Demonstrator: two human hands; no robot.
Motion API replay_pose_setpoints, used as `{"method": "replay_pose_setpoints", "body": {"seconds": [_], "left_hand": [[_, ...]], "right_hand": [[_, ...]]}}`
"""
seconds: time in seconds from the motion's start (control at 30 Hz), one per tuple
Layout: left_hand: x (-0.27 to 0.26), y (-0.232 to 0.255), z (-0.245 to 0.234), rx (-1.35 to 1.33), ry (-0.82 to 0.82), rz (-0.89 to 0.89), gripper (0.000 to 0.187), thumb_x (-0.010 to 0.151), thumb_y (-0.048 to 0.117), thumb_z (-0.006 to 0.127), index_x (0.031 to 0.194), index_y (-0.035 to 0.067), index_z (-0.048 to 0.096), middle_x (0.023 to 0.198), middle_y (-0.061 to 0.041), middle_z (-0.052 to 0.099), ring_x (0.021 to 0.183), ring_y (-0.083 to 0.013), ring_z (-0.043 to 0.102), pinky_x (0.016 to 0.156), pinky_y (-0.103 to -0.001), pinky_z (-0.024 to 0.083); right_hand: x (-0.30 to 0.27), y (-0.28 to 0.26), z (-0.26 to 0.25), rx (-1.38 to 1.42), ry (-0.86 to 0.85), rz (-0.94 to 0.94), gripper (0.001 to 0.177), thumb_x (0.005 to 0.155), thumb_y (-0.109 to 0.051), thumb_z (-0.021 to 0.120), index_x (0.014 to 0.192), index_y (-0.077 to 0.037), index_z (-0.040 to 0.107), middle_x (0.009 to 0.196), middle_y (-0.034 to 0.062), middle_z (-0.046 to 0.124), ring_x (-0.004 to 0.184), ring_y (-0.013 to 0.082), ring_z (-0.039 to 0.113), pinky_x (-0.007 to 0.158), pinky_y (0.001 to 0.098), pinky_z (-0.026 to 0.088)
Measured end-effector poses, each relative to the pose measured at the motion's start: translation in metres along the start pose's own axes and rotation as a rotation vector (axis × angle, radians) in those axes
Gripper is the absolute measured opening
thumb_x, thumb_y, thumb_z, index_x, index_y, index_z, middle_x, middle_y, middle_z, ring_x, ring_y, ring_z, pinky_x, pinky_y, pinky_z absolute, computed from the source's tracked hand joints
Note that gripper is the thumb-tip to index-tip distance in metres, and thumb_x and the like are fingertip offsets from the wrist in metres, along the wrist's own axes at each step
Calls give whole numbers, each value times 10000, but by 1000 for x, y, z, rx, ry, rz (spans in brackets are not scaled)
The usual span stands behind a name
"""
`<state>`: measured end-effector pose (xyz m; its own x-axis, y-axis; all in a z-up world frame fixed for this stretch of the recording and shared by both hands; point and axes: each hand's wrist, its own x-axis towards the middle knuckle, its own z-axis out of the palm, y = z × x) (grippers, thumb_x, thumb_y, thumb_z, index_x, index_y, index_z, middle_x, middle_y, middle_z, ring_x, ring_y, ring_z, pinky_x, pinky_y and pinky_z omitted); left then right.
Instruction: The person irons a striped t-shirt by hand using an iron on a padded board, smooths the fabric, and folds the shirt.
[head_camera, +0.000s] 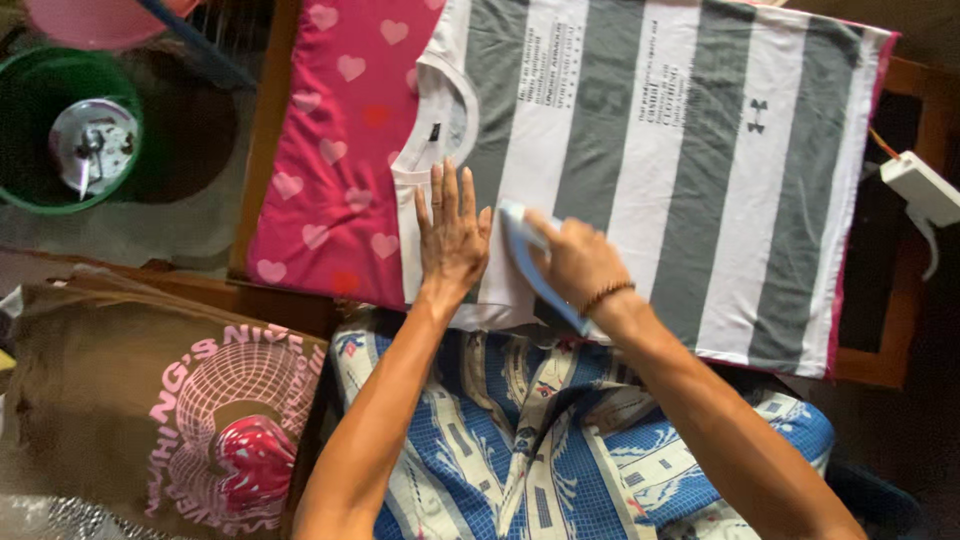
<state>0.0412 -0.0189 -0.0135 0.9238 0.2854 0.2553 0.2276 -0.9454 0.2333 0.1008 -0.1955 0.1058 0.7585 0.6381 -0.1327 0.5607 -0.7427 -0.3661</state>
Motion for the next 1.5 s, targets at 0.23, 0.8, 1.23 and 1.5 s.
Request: {"method": "replay_pose_setpoints", "body": {"seconds": [0.23,0.8,1.23,1.5], "left_hand": [[-11,-16,-3,-62,-134,-23,748,1073,482,385,1621,-11,260,1715,-181,113,1593,-330,80,1288,-527,50],[-34,30,3,-31,-137,38,759,1065,488,430,1576,-64,328,1698,-216,177,1576,-390,110,1285,-521,75],[-65,88,11,-122,-217,112,686,1082,412,373,1613,-8,265,1713,-214,88,1584,-398,51,1286,-505,63],[-68,99,13,-11,-192,131,692,1080,416,344,1623,6,215,1716,-190,86,1576,-371,46,1283,-478,53]], "right_hand": [[-42,34,-7,-243,17,-77,375,995,-314,621,1369,-299,634,838,179,690,587,343,706,493,465,579],[-102,85,-14,-191,-126,-256,403,968,-441,615,1353,-320,615,874,117,725,641,314,723,543,424,583],[-134,120,-12,3,117,-83,374,934,-425,657,1264,-252,680,862,194,729,721,374,726,606,473,586],[-155,163,-35,-206,4,276,410,1043,-426,538,1379,-200,606,861,170,731,645,298,731,474,411,599]]}}
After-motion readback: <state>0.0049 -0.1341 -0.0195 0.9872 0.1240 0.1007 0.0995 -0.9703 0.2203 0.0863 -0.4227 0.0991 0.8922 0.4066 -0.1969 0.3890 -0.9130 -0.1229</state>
